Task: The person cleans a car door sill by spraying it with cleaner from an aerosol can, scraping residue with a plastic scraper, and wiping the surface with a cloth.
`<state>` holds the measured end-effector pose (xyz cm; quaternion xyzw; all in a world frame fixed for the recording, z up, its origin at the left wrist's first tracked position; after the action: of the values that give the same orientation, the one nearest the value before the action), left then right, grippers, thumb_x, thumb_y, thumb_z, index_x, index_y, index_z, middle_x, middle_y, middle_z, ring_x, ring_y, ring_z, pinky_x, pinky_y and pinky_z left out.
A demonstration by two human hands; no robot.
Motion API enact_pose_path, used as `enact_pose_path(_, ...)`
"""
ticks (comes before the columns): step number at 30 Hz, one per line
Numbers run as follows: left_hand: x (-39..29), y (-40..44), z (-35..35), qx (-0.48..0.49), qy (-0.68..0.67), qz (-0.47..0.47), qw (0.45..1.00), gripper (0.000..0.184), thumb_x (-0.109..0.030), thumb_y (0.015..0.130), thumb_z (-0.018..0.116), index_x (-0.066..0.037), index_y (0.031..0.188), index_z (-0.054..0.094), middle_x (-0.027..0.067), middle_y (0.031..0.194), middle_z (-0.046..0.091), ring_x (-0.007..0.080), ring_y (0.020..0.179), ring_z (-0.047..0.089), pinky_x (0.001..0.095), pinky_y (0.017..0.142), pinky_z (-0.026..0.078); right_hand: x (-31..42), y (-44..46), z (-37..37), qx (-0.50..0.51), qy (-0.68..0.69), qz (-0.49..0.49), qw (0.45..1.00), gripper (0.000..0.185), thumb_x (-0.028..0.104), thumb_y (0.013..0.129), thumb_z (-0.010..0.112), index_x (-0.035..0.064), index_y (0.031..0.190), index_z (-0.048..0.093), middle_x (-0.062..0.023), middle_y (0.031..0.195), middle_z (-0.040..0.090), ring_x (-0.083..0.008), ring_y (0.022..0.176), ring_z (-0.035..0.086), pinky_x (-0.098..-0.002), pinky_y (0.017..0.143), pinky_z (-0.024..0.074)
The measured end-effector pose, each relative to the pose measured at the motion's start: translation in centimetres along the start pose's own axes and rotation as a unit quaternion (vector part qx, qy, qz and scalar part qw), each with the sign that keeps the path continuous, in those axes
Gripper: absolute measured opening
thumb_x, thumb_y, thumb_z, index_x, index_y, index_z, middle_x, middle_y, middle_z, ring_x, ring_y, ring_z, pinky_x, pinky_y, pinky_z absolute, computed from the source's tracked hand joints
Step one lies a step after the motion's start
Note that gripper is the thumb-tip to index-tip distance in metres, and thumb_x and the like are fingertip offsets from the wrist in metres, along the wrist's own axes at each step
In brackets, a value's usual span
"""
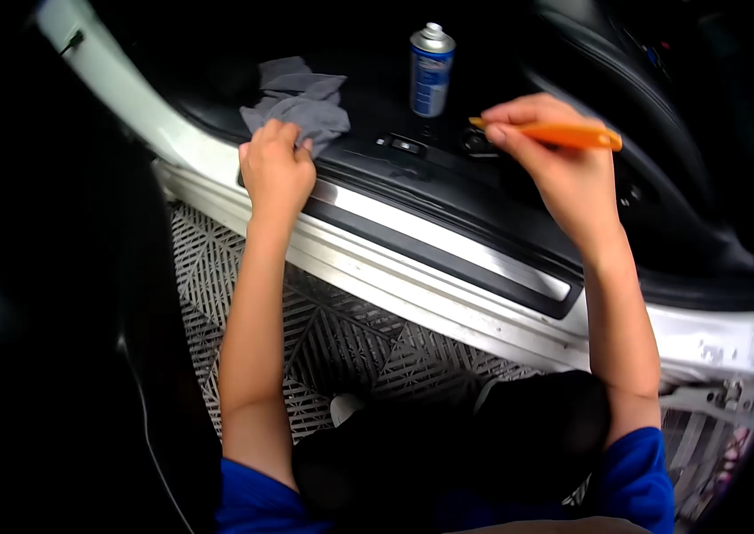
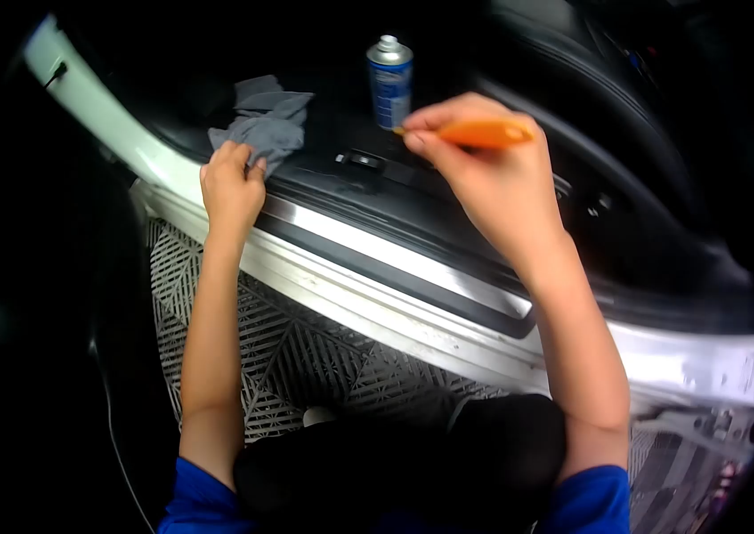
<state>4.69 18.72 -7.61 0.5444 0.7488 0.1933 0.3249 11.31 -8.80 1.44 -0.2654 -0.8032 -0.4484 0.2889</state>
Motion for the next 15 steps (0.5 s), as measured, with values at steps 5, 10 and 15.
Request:
enact_pose_path(5, -8.2, -1.9, 1.2, 0.062, -0.149, 0.086, 0.983, 0.011, -0.01, 0.078, 0.068, -0.001, 0.084, 0.067, 0.0107, 0.085, 0.061, 0.0305, 0.086, 0.06, 0.0413, 0.078, 0.043, -0.2, 0.5, -1.3, -0.046, -0.01, -0.028, 0.999, 0.011, 0.009, 0.082, 0.074, 0.0029, 0.09, 0.074, -0.0058, 0.084, 0.072, -0.0121, 0.074, 0.066, -0.0235, 0.069, 0.0507)
enact_pose_path(10, -17.0, -4.1, 2.2, 0.081, -0.223, 0.182, 0.954, 0.011, -0.011, 0.077, 0.07, -0.002, 0.083, 0.067, 0.0113, 0.079, 0.059, 0.0325, 0.077, 0.06, 0.0419, 0.07, 0.048, -0.9, 0.6, -1.1, -0.06, 0.005, -0.023, 0.998, 0.01, 0.009, 0.08, 0.075, 0.0025, 0.088, 0.074, -0.0056, 0.081, 0.072, -0.0121, 0.072, 0.066, -0.0237, 0.067, 0.0506)
enact_pose_path(15, -14.0, -1.8, 3.2, 0.108, -0.121, 0.192, 0.968, 0.011, -0.011, 0.08, 0.069, -0.001, 0.084, 0.069, 0.0132, 0.081, 0.06, 0.0313, 0.077, 0.061, 0.0404, 0.069, 0.049, -0.8, 0.2, -1.5, -0.057, -0.032, -0.033, 0.997, 0.009, 0.009, 0.078, 0.076, 0.0038, 0.086, 0.075, -0.0054, 0.078, 0.072, -0.0125, 0.07, 0.066, -0.0238, 0.066, 0.0506)
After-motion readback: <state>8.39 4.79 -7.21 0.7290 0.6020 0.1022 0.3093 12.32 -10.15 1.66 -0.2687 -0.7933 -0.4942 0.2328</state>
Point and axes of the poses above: each hand's wrist, its own y-axis towards the middle knuckle, its own z-axis out of the palm, x = y × z, the point moved 10 cm from there along y, towards the middle knuckle
